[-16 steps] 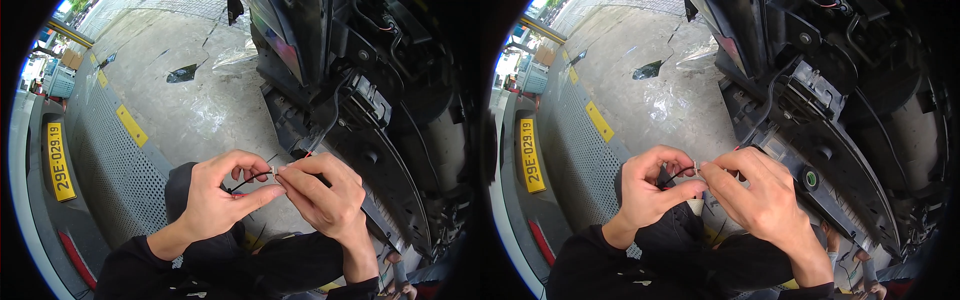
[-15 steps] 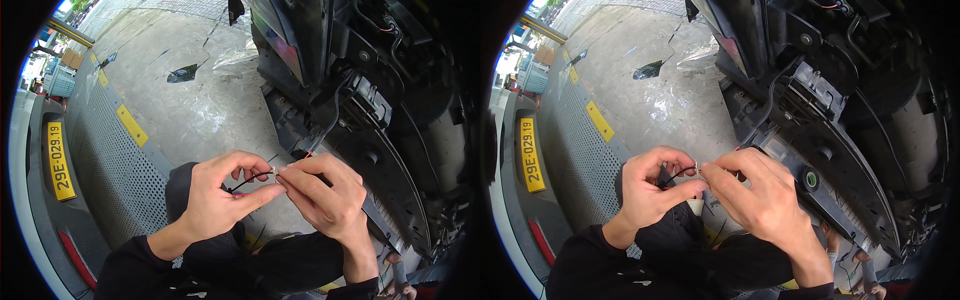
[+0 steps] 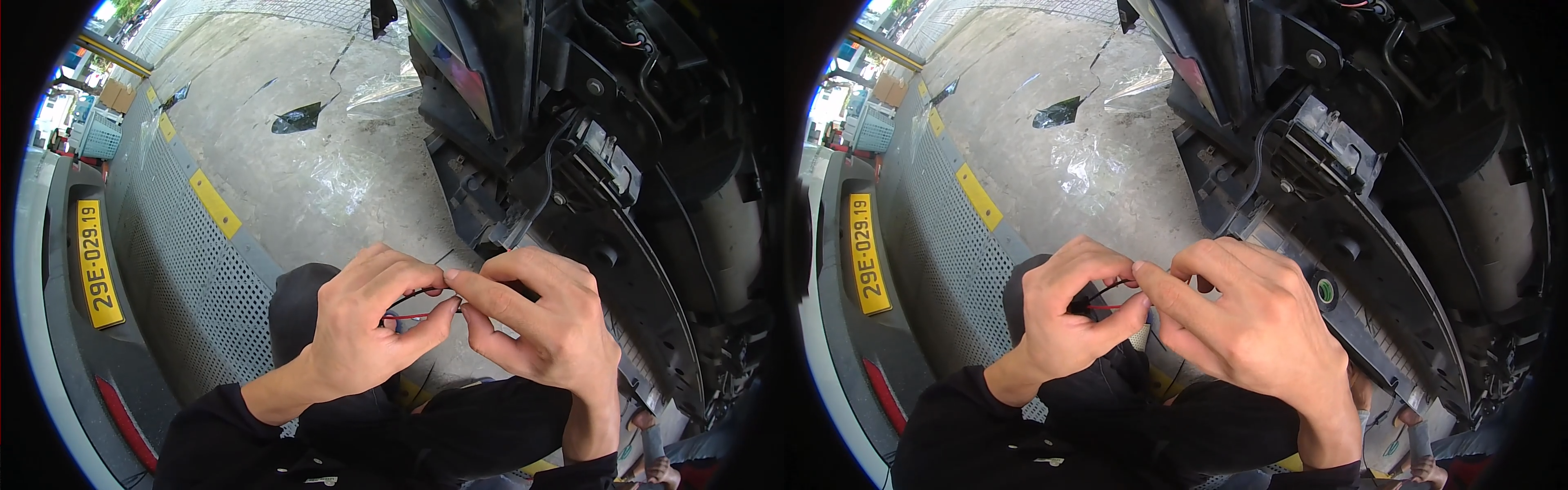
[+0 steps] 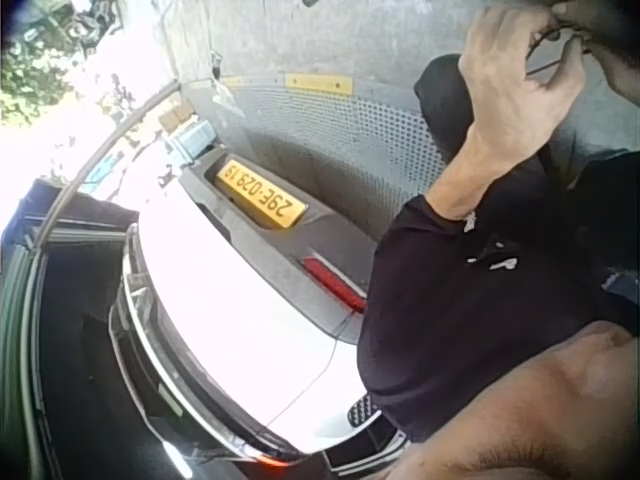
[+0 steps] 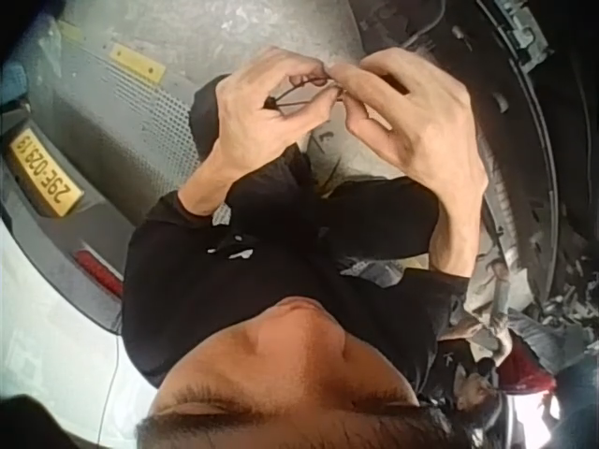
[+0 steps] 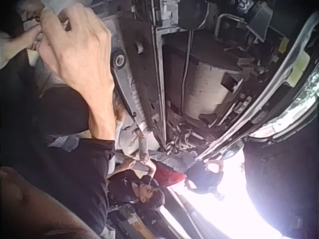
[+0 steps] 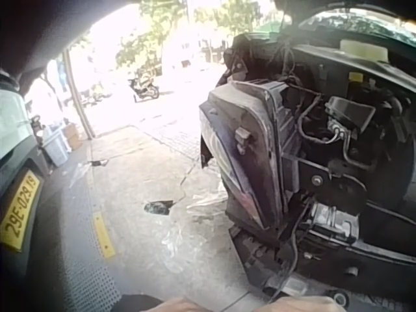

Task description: Connecting and taping electrical wires on a car front bumper.

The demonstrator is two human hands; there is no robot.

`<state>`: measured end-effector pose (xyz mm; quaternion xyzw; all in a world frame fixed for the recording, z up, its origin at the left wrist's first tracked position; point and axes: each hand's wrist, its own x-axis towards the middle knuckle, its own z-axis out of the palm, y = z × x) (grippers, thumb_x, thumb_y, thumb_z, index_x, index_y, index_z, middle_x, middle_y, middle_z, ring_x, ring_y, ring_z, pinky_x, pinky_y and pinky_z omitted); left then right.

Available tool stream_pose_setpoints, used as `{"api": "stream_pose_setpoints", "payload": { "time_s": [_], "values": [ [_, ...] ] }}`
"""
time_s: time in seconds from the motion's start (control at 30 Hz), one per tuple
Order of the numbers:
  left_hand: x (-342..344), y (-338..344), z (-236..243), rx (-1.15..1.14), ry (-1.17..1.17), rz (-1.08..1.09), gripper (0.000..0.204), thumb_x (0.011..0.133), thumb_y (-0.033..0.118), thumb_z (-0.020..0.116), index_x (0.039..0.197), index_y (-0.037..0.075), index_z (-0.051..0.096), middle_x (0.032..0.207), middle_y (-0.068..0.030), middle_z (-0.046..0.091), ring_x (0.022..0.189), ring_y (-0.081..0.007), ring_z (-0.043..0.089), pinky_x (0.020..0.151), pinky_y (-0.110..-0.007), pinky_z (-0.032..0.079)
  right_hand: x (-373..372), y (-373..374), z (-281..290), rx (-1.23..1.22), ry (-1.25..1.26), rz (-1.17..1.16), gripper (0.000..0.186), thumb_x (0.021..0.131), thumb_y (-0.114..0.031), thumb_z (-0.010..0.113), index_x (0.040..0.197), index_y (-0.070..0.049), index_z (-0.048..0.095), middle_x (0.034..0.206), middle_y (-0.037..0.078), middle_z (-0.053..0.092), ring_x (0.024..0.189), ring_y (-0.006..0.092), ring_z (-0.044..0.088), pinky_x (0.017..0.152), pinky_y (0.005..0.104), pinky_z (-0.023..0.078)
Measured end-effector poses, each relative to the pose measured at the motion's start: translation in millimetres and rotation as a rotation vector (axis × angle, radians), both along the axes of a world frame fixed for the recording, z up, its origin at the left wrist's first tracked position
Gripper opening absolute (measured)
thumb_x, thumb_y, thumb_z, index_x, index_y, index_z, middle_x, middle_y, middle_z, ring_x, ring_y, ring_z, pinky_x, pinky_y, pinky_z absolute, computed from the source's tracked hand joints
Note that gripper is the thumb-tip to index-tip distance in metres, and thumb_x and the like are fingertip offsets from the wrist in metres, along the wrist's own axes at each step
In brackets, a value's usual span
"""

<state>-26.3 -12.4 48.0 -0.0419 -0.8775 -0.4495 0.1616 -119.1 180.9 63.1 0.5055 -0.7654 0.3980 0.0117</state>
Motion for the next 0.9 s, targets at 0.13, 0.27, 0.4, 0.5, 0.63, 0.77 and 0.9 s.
{"api": "stream_pose_setpoints", "payload": {
  "time_s": [0.13, 0.27, 0.4, 0.5, 0.63, 0.77, 0.9],
  "values": [
    [-0.9, -0.4, -1.9, -0.014, 0.022, -0.020, 0.029, 0.065, -0.003, 0.081, 0.091, 0.003, 0.070, 0.085, -0.0074, 0.072, 0.073, -0.0201, 0.065, 0.065, -0.029, 0.051, -0.2, 2.0, 4.3, 0.040, -0.008, -0.011, 0.035, 0.070, -0.010, 0.079, 0.104, -0.006, 0.072, 0.080, 0.005, 0.058, 0.066, 0.0210, 0.061, 0.058, 0.0333, 0.050],
    [-1.1, 2.1, -3.2, -0.014, 0.041, -0.039, 0.029, 0.065, -0.003, 0.082, 0.090, 0.004, 0.070, 0.084, -0.0074, 0.072, 0.073, -0.0207, 0.066, 0.065, -0.030, 0.051, -0.1, 5.6, 9.0, 0.111, -0.036, -0.014, 0.029, 0.069, -0.012, 0.078, 0.096, -0.006, 0.069, 0.076, 0.005, 0.053, 0.063, 0.0212, 0.058, 0.055, 0.0342, 0.047],
    [-2.1, 4.7, -4.0, -0.045, 0.060, -0.035, 0.029, 0.063, -0.003, 0.083, 0.089, 0.003, 0.071, 0.084, -0.0074, 0.072, 0.074, -0.0214, 0.066, 0.064, -0.031, 0.052, -0.9, 5.8, 8.9, 0.106, -0.031, -0.001, 0.027, 0.069, -0.012, 0.078, 0.093, -0.007, 0.067, 0.075, 0.005, 0.050, 0.063, 0.0218, 0.056, 0.055, 0.0350, 0.046],
    [-3.1, 5.5, -4.4, -0.053, 0.068, -0.041, 0.029, 0.063, -0.003, 0.083, 0.088, 0.003, 0.072, 0.083, -0.0076, 0.071, 0.073, -0.0213, 0.066, 0.063, -0.030, 0.052, -0.8, 6.1, 8.2, 0.119, -0.026, -0.001, 0.026, 0.069, -0.013, 0.079, 0.090, -0.007, 0.066, 0.075, 0.005, 0.050, 0.064, 0.0222, 0.056, 0.056, 0.0352, 0.046],
    [-3.8, 6.9, -5.0, -0.046, 0.076, -0.033, 0.028, 0.063, -0.004, 0.083, 0.088, 0.003, 0.072, 0.082, -0.0078, 0.071, 0.071, -0.0205, 0.066, 0.061, -0.029, 0.051, -0.1, 7.3, 7.6, 0.110, -0.015, -0.008, 0.025, 0.069, -0.013, 0.079, 0.088, -0.006, 0.065, 0.075, 0.005, 0.050, 0.064, 0.0225, 0.056, 0.056, 0.0353, 0.046],
    [-4.4, 8.6, -5.0, -0.019, 0.089, -0.047, 0.026, 0.064, -0.005, 0.083, 0.087, 0.003, 0.073, 0.080, -0.0074, 0.071, 0.070, -0.0199, 0.065, 0.060, -0.029, 0.051, 0.3, 9.2, 7.8, 0.098, -0.003, -0.023, 0.025, 0.069, -0.012, 0.080, 0.087, -0.006, 0.065, 0.076, 0.005, 0.051, 0.064, 0.0230, 0.056, 0.056, 0.0356, 0.046],
    [-4.8, 9.3, -4.7, -0.012, 0.086, -0.054, 0.024, 0.066, -0.006, 0.082, 0.086, 0.003, 0.073, 0.079, -0.0072, 0.071, 0.069, -0.0195, 0.065, 0.060, -0.029, 0.051, -0.8, 10.6, 7.3, 0.072, -0.019, -0.017, 0.025, 0.068, -0.012, 0.080, 0.087, -0.005, 0.065, 0.076, 0.006, 0.051, 0.064, 0.0233, 0.057, 0.056, 0.0358, 0.046]
  ]
}}
